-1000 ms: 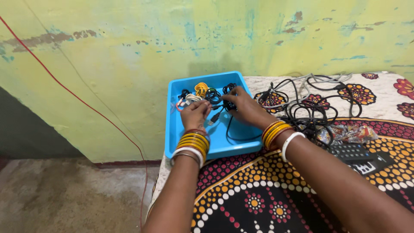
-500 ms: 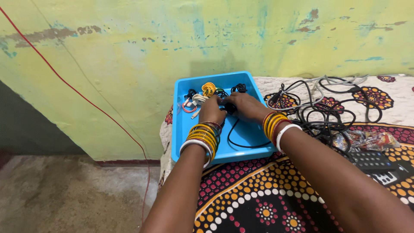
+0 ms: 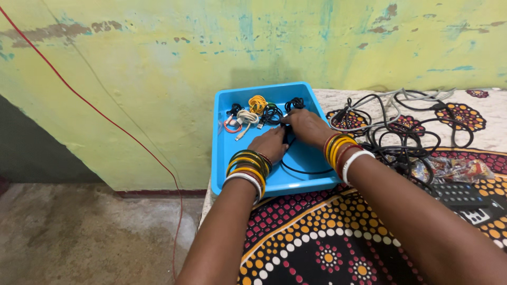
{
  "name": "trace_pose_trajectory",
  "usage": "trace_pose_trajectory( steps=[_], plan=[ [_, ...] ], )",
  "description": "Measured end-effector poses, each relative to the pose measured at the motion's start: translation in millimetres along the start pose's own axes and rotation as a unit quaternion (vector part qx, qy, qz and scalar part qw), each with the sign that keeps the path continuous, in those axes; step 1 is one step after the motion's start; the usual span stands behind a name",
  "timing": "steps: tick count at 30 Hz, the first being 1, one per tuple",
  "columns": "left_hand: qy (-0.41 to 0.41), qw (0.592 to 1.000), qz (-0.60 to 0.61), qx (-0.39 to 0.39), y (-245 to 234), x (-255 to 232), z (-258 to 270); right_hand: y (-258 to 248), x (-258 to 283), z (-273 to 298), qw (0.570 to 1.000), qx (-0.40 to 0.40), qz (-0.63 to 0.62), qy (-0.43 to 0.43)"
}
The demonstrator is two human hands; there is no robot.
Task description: The person untangles several long black cables by hand, separating them from each other and placing some of the smaller, lighter-colored coiled cables into a blue plastic tray.
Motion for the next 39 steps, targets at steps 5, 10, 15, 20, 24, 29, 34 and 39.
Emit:
trace_pose_trajectory(
  steps=[5, 10, 15, 20, 24, 29, 34, 39],
  plan=[
    [0.009, 0.997, -0.068, 0.037, 27, 7, -6, 12, 19, 33, 0.982, -0.077, 0.142, -0.101],
    [-0.001, 0.998, -0.055, 0.033, 26, 8, -3, 28, 11, 31, 0.994, -0.048, 0.078, -0.057],
    [0.005, 0.999, -0.038, 0.028, 21, 6, 8, 34, -3, 13, 0.998, 0.003, 0.063, 0.026],
    [0.032, 0.998, -0.049, 0.034, 22, 0, 8, 32, -5, 7, 0.995, -0.035, 0.084, 0.033],
    [0.036, 0.996, -0.069, 0.040, 24, -1, 5, 33, -7, 9, 0.995, -0.022, 0.081, 0.051],
    [0.027, 0.997, -0.056, 0.048, 28, 1, 4, 20, 2, 12, 0.987, -0.066, 0.145, 0.020],
    [0.026, 0.996, -0.072, 0.039, 19, -5, 6, 15, 7, 12, 0.984, -0.049, 0.173, 0.009],
    [0.021, 1.000, -0.012, -0.011, 8, -3, 9, -44, 34, 31, 0.976, -0.197, 0.089, -0.015]
  ],
)
Point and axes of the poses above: each hand's wrist, its own z-axis away from the middle knuckle, its own y-axis out of the palm, x = y × z, the point moved 10 cm from there along -z, towards the middle knuckle, and after that the axes turned 1 degree about -y, right-handed, at the moved point
